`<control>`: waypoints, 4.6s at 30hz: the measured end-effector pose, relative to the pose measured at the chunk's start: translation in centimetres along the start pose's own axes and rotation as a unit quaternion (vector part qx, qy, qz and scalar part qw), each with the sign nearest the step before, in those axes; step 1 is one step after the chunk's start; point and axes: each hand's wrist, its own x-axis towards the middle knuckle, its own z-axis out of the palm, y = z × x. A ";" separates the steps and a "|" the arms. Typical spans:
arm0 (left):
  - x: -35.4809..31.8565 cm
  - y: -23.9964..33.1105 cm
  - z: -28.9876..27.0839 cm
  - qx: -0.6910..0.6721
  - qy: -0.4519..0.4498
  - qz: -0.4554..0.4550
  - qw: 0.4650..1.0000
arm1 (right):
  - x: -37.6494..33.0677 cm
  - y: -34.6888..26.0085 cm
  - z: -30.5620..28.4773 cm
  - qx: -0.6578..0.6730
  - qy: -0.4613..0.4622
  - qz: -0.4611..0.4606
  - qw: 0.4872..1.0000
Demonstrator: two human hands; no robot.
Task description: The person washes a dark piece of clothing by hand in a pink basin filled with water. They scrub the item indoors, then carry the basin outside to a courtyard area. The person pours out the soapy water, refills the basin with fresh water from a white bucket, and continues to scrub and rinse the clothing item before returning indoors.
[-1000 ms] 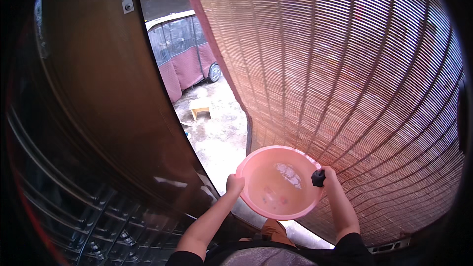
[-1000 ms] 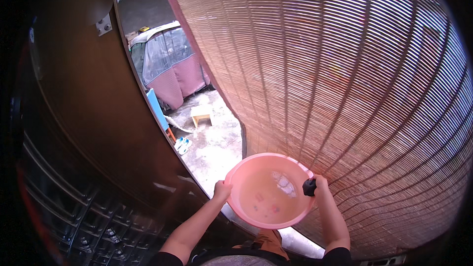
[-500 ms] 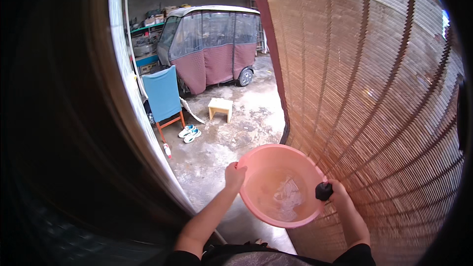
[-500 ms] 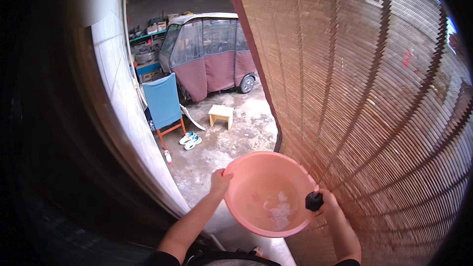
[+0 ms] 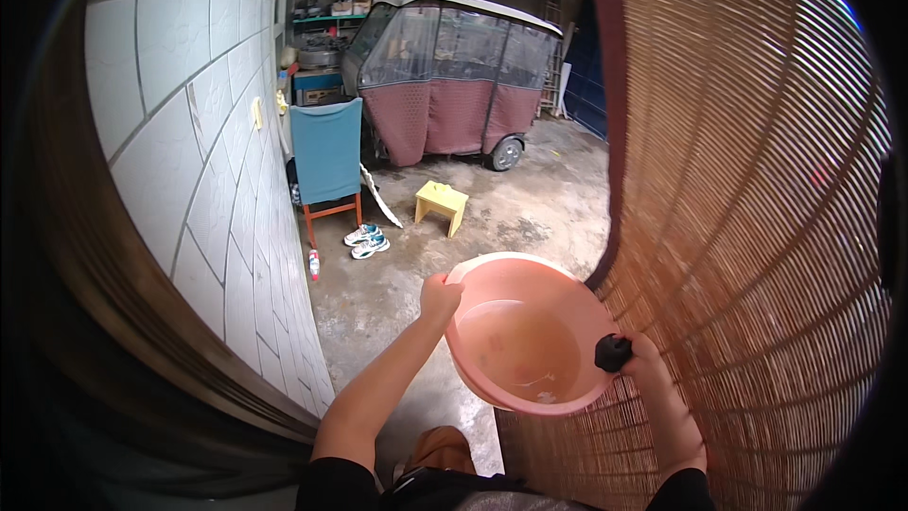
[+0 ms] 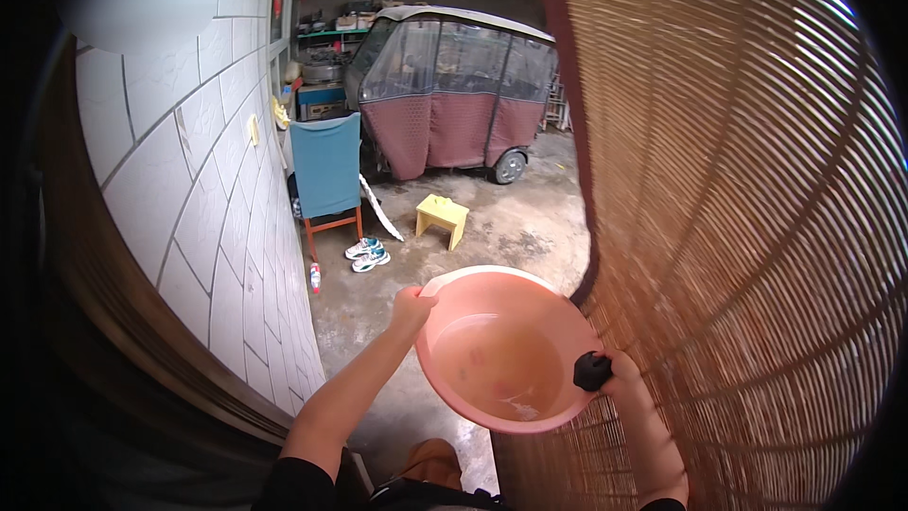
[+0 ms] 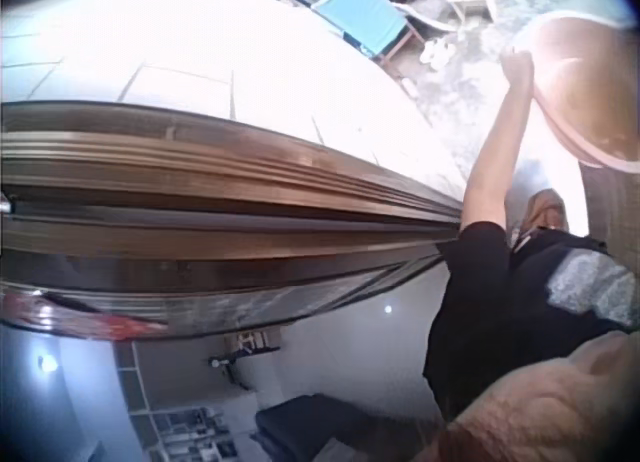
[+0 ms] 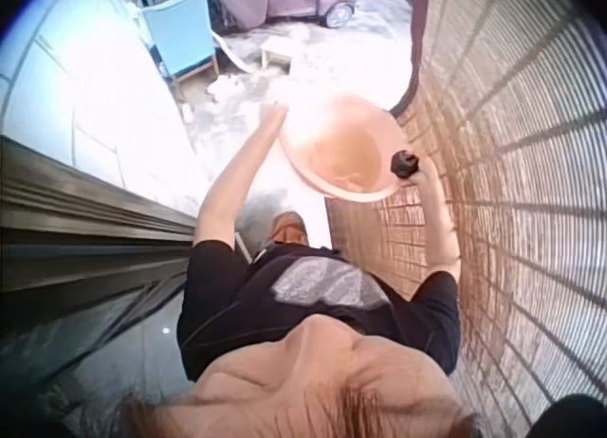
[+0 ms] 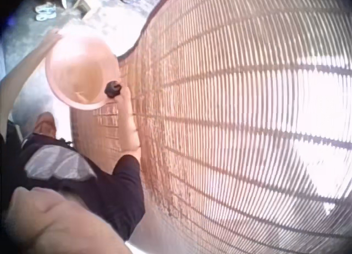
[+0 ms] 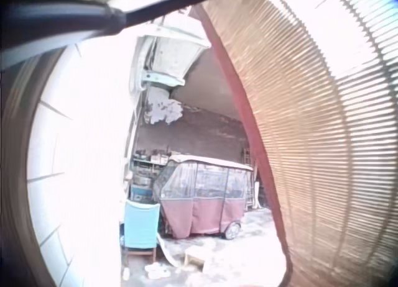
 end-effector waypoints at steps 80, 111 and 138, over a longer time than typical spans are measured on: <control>100.0 -19.9 138.9 0.360 -0.559 0.044 0.745 | 104.6 -82.0 -46.7 0.098 0.565 -0.263 0.776; 139.5 -33.9 200.0 0.304 -0.565 0.054 0.765 | 153.2 -116.8 -75.9 0.047 0.317 0.119 0.940; 167.9 -47.0 257.0 0.342 -0.716 0.070 0.605 | 192.2 -147.3 -84.0 0.387 0.469 -0.015 0.793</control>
